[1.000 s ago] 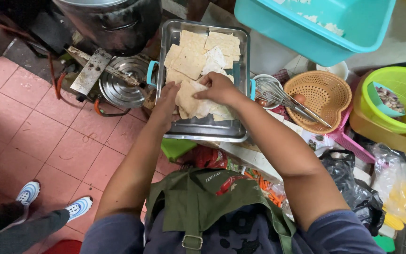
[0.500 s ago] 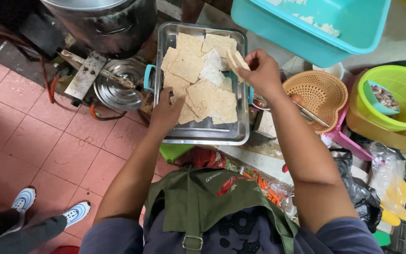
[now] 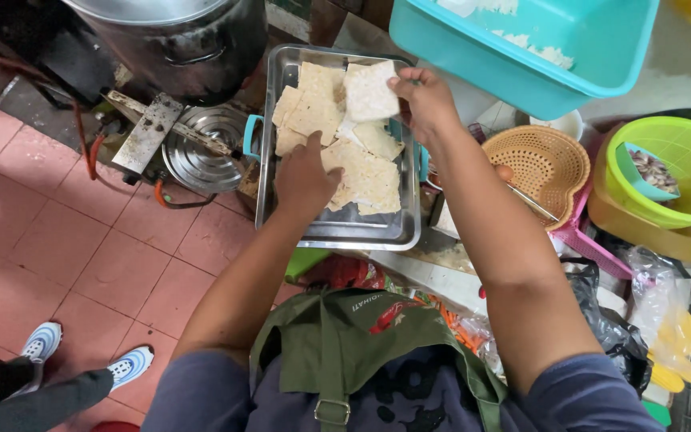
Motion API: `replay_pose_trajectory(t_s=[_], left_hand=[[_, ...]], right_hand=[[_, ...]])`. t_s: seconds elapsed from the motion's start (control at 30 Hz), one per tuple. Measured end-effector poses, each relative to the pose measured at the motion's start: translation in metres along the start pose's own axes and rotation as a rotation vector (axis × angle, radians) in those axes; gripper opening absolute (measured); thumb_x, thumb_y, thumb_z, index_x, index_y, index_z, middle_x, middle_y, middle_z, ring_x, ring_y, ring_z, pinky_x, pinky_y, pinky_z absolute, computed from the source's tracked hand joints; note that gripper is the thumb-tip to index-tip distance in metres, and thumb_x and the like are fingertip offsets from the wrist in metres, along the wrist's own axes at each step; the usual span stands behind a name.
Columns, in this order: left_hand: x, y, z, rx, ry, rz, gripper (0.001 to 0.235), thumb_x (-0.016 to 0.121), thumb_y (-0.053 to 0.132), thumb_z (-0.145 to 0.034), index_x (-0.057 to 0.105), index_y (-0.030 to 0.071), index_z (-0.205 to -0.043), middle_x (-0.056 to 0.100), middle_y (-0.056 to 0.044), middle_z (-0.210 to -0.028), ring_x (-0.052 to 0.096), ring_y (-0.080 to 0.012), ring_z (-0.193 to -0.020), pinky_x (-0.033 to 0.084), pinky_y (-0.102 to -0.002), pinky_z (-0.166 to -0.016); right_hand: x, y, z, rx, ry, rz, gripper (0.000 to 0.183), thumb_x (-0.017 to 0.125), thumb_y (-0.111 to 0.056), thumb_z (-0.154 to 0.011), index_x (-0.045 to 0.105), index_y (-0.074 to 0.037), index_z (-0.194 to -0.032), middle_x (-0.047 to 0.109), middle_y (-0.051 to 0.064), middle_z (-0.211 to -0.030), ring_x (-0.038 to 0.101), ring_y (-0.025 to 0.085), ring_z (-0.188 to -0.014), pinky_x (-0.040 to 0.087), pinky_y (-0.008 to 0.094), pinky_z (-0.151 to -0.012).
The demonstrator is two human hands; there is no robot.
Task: Slicing blocks of tempeh into thin pieces using a knife and placing them into a metal tray.
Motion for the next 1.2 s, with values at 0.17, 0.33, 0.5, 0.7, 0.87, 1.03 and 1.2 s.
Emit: replay_pose_trajectory(t_s=[0.17, 0.33, 0.5, 0.7, 0.87, 1.03, 1.2], left_hand=[[0.019, -0.020, -0.013, 0.006, 0.030, 0.224, 0.076, 0.089, 0.020, -0.075, 0.053, 0.012, -0.142, 0.065, -0.016, -0.110, 0.064, -0.0341, -0.101, 0.052, -0.045, -0.086], [0.049, -0.053, -0.049, -0.038, -0.092, 0.944, 0.066, 0.084, 0.001, -0.077, 0.056, 0.008, -0.136, 0.057, -0.007, -0.102, 0.065, -0.0175, -0.086, 0.057, -0.033, -0.068], [0.018, -0.076, -0.105, -0.137, -0.040, 1.260, 0.051, 0.077, -0.002, -0.083, 0.057, 0.006, -0.129, 0.057, -0.007, -0.100, 0.061, -0.0185, -0.080, 0.058, -0.038, -0.066], [-0.016, -0.072, -0.123, 0.111, 0.371, 0.061, 0.053, 0.088, 0.025, -0.079, 0.064, 0.011, -0.124, 0.059, -0.017, -0.115, 0.060, -0.0399, -0.104, 0.051, -0.049, -0.083], [-0.013, -0.004, -0.032, 0.411, 0.077, -0.036, 0.055, 0.081, 0.039, -0.090, 0.062, 0.010, -0.133, 0.061, -0.018, -0.127, 0.060, -0.0385, -0.118, 0.050, -0.049, -0.094], [-0.013, 0.023, 0.037, 0.783, 0.099, -0.185, 0.072, 0.082, 0.043, -0.072, 0.063, 0.008, -0.131, 0.058, -0.017, -0.129, 0.057, -0.0376, -0.118, 0.050, -0.049, -0.090], [0.005, -0.006, 0.032, 0.843, 0.103, -0.283, 0.041, 0.078, 0.027, -0.082, 0.069, 0.007, -0.117, 0.065, -0.010, -0.121, 0.061, -0.0304, -0.116, 0.050, -0.044, -0.095]], right_hand=[[-0.003, 0.014, -0.002, -0.055, -0.018, 0.209, 0.041, 0.074, -0.014, -0.087, 0.057, -0.013, -0.124, 0.067, 0.001, -0.102, 0.064, 0.013, -0.090, 0.054, 0.035, -0.074], [-0.028, 0.039, 0.039, 0.019, -0.078, 0.195, 0.031, 0.068, -0.015, -0.093, 0.059, -0.010, -0.122, 0.068, 0.002, -0.106, 0.066, 0.013, -0.095, 0.053, 0.035, -0.077], [-0.082, 0.055, 0.077, 0.100, 0.005, -0.038, 0.021, 0.064, -0.011, -0.097, 0.060, -0.007, -0.118, 0.068, 0.002, -0.104, 0.066, 0.014, -0.092, 0.054, 0.033, -0.076], [-0.128, 0.077, 0.099, -0.012, 0.123, -0.004, 0.019, 0.064, -0.009, -0.097, 0.059, -0.007, -0.116, 0.068, 0.005, -0.101, 0.068, 0.017, -0.082, 0.058, 0.033, -0.074], [-0.086, 0.079, 0.127, -0.379, 0.033, 0.505, 0.025, 0.072, -0.015, -0.096, 0.065, -0.006, -0.119, 0.070, 0.009, -0.110, 0.068, 0.021, -0.100, 0.056, 0.033, -0.089], [-0.002, 0.039, 0.161, -0.571, -0.119, 1.058, 0.066, 0.086, -0.029, -0.077, 0.058, -0.012, -0.134, 0.059, 0.017, -0.134, 0.056, 0.037, -0.126, 0.042, 0.049, -0.105], [0.014, 0.042, 0.144, -0.525, -0.273, 1.328, 0.101, 0.090, -0.041, -0.069, 0.038, -0.021, -0.153, 0.045, 0.014, -0.151, 0.042, 0.035, -0.140, 0.023, 0.061, -0.117]])
Point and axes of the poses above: each hand's wrist, its own z-axis away from the middle knuckle, its own x-axis out of the palm, y = z × x, the point moved 5 cm from there along -z, towards the middle knuckle
